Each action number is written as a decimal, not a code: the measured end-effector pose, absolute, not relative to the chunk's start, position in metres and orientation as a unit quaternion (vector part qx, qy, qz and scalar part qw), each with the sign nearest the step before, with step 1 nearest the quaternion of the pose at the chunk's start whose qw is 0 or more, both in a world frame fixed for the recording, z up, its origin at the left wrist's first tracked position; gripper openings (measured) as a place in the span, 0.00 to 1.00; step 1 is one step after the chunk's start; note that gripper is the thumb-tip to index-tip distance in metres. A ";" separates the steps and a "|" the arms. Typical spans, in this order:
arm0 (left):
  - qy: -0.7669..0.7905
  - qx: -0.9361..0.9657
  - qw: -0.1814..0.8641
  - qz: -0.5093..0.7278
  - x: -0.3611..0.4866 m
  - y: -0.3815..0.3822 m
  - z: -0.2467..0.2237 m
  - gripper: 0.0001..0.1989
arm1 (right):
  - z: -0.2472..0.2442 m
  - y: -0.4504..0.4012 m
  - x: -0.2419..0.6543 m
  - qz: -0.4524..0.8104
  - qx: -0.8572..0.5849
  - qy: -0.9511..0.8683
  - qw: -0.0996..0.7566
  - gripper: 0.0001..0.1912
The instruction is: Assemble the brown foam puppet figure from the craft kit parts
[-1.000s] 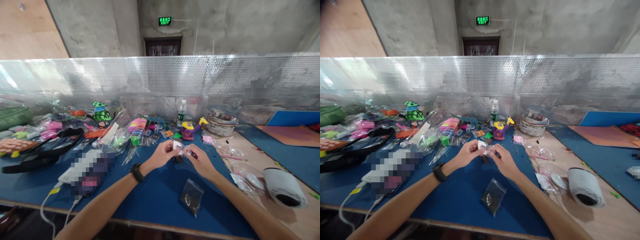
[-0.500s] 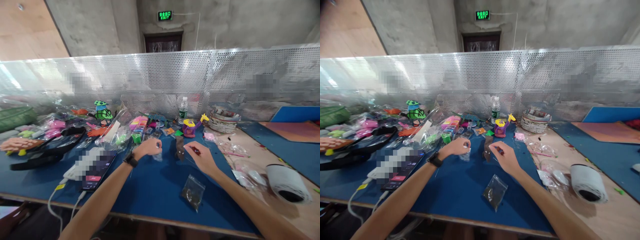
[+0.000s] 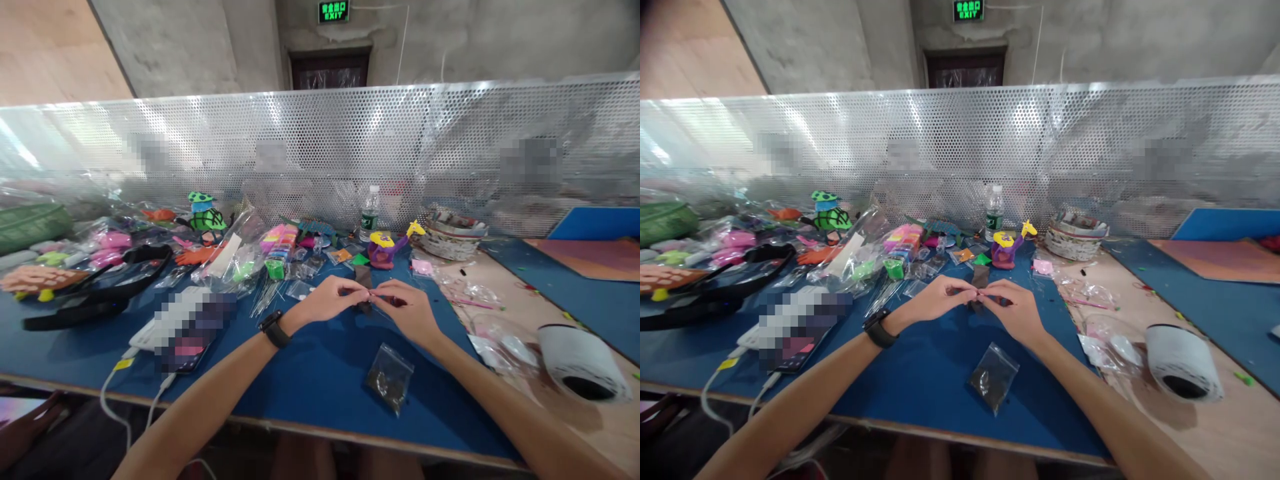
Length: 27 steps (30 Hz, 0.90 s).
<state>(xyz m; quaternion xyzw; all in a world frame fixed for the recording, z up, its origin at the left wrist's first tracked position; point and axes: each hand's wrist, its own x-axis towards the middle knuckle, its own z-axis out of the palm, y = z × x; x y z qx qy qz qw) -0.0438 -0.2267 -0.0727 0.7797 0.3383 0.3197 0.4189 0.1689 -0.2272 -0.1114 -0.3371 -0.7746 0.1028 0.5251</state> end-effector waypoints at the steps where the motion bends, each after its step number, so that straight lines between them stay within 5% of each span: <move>1: 0.337 0.772 0.433 0.321 -0.043 -0.226 -0.075 0.17 | -0.111 -0.228 0.169 0.095 -0.329 -0.778 0.527 0.06; 13: 0.333 0.759 0.446 0.338 -0.041 -0.228 -0.075 0.16 | -0.105 -0.237 0.165 0.056 -0.289 -0.807 0.512 0.08; 20: 0.357 0.767 0.426 0.321 -0.040 -0.229 -0.079 0.25 | -0.105 -0.236 0.168 0.077 -0.307 -0.797 0.514 0.08; 27: 0.330 0.741 0.488 0.324 -0.041 -0.224 -0.085 0.20 | -0.109 -0.237 0.167 0.087 -0.301 -0.800 0.512 0.09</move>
